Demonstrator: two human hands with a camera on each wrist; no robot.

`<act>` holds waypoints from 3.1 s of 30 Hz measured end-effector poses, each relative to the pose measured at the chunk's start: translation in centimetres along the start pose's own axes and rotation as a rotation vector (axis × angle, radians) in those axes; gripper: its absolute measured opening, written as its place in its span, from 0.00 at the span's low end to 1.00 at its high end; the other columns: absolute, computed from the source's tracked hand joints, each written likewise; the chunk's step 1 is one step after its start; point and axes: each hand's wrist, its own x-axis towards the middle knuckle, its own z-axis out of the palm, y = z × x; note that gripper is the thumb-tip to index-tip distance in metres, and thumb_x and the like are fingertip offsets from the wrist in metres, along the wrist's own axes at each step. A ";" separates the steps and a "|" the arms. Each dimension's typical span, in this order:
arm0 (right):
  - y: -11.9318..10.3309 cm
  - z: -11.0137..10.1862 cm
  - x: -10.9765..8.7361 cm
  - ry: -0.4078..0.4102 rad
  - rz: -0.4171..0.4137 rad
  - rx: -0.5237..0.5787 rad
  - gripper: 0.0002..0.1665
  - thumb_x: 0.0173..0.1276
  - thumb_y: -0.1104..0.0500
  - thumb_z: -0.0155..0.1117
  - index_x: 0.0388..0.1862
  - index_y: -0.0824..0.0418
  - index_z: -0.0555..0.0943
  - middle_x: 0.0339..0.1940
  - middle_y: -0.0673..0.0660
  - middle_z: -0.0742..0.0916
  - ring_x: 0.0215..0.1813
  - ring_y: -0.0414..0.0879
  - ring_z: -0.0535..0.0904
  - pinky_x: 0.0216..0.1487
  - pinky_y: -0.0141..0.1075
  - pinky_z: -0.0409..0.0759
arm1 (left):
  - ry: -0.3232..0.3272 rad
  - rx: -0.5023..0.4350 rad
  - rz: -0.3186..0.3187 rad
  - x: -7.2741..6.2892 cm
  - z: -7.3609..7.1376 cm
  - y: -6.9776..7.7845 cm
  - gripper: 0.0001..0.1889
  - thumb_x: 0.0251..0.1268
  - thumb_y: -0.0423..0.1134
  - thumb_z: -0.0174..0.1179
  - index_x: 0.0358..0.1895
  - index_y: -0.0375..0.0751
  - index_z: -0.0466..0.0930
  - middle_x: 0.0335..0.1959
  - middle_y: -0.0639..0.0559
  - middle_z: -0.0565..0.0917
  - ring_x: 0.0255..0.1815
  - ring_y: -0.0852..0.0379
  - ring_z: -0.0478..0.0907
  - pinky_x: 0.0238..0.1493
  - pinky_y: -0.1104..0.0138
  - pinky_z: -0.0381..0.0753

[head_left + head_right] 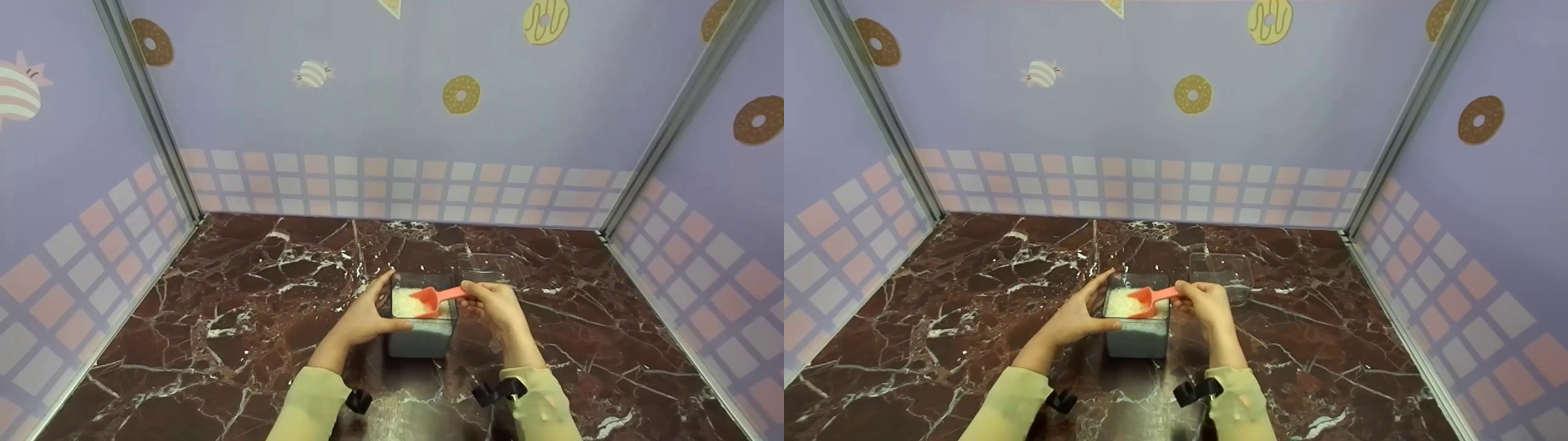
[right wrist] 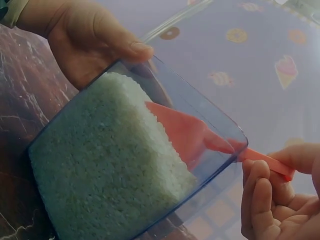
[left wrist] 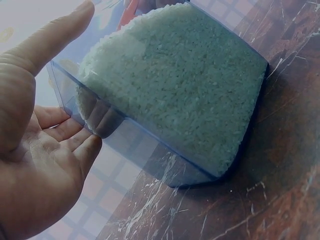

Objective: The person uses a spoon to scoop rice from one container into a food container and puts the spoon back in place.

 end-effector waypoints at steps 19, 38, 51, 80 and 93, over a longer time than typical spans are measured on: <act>0.8 -1.6 1.2 -0.077 0.035 0.174 0.19 0.78 0.65 0.55 0.26 0.62 0.85 0.19 0.50 0.87 0.21 0.34 0.80 0.24 0.21 0.80 | -0.005 -0.011 0.005 0.1 0.0 -0.1 0.61 0.47 0.45 0.82 0.83 0.39 0.51 0.82 0.35 0.59 0.80 0.35 0.62 0.83 0.48 0.60; 1.8 -2.0 2.1 -0.110 0.127 0.342 0.21 0.82 0.62 0.50 0.28 0.61 0.84 0.22 0.51 0.86 0.24 0.35 0.79 0.27 0.21 0.79 | -0.010 -0.020 0.001 0.1 -0.2 -0.3 0.59 0.50 0.42 0.81 0.83 0.41 0.51 0.83 0.35 0.56 0.80 0.34 0.62 0.82 0.45 0.60; 1.6 -2.3 1.9 -0.209 0.226 0.476 0.23 0.84 0.59 0.47 0.32 0.65 0.86 0.27 0.53 0.86 0.27 0.37 0.80 0.28 0.21 0.81 | -0.011 0.009 -0.004 -0.1 -0.2 -0.1 0.61 0.48 0.49 0.82 0.84 0.44 0.50 0.83 0.36 0.56 0.80 0.35 0.61 0.82 0.43 0.59; 2.2 -7.9 3.0 0.520 -0.128 0.417 0.17 0.76 0.59 0.63 0.24 0.59 0.85 0.19 0.48 0.88 0.22 0.34 0.83 0.28 0.22 0.83 | -0.022 -0.031 -0.007 -0.1 -0.1 -0.4 0.61 0.49 0.48 0.81 0.84 0.43 0.49 0.83 0.37 0.56 0.81 0.35 0.59 0.83 0.49 0.59; 3.0 -7.6 3.3 0.747 -0.308 -0.019 0.14 0.74 0.60 0.66 0.34 0.71 0.83 0.14 0.40 0.83 0.20 0.32 0.81 0.23 0.21 0.78 | -0.008 -0.028 -0.005 -0.2 -0.1 -0.1 0.61 0.48 0.44 0.81 0.83 0.42 0.50 0.83 0.38 0.57 0.81 0.36 0.60 0.83 0.49 0.59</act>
